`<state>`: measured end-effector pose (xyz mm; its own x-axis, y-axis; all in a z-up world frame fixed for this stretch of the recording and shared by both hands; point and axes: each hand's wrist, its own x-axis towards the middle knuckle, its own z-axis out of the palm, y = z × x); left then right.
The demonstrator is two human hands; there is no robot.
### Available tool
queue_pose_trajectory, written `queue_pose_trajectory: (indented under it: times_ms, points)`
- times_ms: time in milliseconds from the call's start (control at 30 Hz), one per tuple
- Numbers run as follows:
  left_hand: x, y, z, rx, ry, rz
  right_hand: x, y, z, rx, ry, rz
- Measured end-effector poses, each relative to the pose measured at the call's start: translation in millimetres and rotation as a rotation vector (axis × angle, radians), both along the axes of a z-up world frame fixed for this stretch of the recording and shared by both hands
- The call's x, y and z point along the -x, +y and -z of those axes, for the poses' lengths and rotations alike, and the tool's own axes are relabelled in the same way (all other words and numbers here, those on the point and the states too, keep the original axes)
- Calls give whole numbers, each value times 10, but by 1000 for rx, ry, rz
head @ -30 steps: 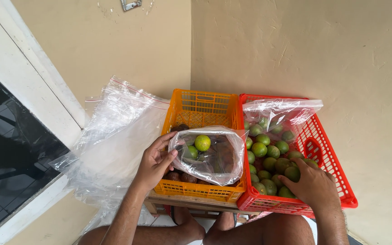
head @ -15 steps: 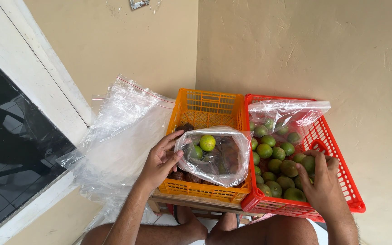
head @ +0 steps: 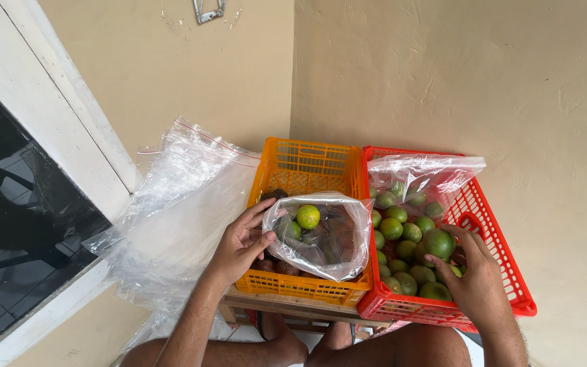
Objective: The person picks up green limes from a red crate and places them into a clear plastic bag held over an orange crate containing snake fruit.
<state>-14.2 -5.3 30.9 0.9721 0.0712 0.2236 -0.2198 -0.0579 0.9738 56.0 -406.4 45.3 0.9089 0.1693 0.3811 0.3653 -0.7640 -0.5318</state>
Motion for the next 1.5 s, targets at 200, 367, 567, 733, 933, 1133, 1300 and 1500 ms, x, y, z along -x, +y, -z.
queue_pose_trajectory:
  times_ms: [200, 367, 567, 733, 933, 1133, 1300, 1500]
  points:
    - [-10, 7, 28, -1, 24, -20, 8, -20, 46, -14, -100, -34]
    - [-4, 3, 13, 4, -3, 0, 22, -15, 28, 20, -78, -15]
    - [-5, 6, 19, 3, -23, 0, 65, 23, -14, -26, 35, 40]
    - [1, -2, -8, 2, -26, -7, 190, 174, -175, -122, 160, 151]
    - [-8, 14, 33, 2, -36, 1, 328, 782, -162, -884, 201, -263]
    - [35, -14, -29, -30, -11, -10, 309, 1682, -413, -195, 181, -481]
    - [-7, 27, 82, 100, -135, 56, -277, 1959, 267, 712, -134, -96]
    - [-6, 38, 69, 105, -139, 56, -426, 2055, 278, 687, -206, -102]
